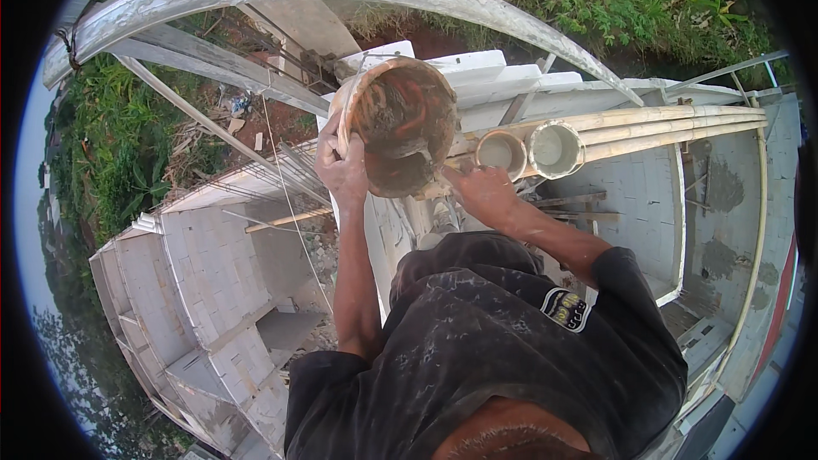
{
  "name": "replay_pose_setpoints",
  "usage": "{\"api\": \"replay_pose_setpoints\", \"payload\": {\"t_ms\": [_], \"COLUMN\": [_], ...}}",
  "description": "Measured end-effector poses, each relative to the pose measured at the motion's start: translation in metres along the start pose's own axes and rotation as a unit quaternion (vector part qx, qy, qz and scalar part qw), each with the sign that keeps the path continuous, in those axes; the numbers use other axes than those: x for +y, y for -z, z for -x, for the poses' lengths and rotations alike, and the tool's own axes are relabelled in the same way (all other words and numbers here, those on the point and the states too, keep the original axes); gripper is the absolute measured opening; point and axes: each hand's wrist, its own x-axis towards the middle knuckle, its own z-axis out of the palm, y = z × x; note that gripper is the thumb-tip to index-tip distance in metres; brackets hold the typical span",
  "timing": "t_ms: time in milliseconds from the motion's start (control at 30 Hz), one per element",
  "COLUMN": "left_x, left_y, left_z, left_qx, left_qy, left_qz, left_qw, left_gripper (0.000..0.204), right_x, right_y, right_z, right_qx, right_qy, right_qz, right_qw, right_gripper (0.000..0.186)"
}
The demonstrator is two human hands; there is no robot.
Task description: Applying mortar to lightweight concrete blocks with a trowel at a construction site.
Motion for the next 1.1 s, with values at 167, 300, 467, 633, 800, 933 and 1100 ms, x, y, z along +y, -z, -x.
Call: {"api": "replay_pose_setpoints", "payload": {"t_ms": [167, 300, 467, 633, 800, 933, 1100], "left_x": [0.007, 0.024, 0.029, -0.014, -0.078, -0.117, -0.134], "left_y": [-0.008, -0.019, -0.020, -0.016, 0.009, 0.037, 0.081], "left_z": [-0.001, -0.004, 0.004, 0.017, 0.049, 0.079, 0.128], "left_qx": [-0.025, -0.048, -0.158, -0.098, 0.015, 0.225, 0.290], "left_qy": [-0.072, -0.145, -0.189, 0.017, 0.180, 0.338, 0.375], "left_qz": [-0.110, -0.130, -0.119, 0.031, 0.121, 0.223, 0.245], "left_qw": [0.991, 0.980, 0.962, 0.995, 0.976, 0.886, 0.846], "left_gripper": [0.038, 0.028, 0.017, 0.022, 0.016, 0.012, 0.013], "right_x": [-0.003, -0.011, 0.012, 0.050, 0.054, 0.044, 0.013], "right_y": [0.045, 0.039, 0.030, 0.008, -0.067, -0.071, -0.027], "right_z": [-0.028, -0.026, -0.007, 0.007, 0.020, 0.023, -0.011], "right_qx": [0.097, -0.018, -0.067, -0.263, -0.320, -0.277, -0.078], "right_qy": [-0.097, -0.085, -0.054, -0.144, -0.180, -0.155, -0.175], "right_qz": [-0.013, -0.013, -0.164, -0.633, -0.793, -0.848, -0.815], "right_qw": [0.990, 0.996, 0.983, 0.714, 0.486, 0.423, 0.547], "right_gripper": [0.048, 0.049, 0.050, 0.048, 0.058, 0.059, 0.068]}}
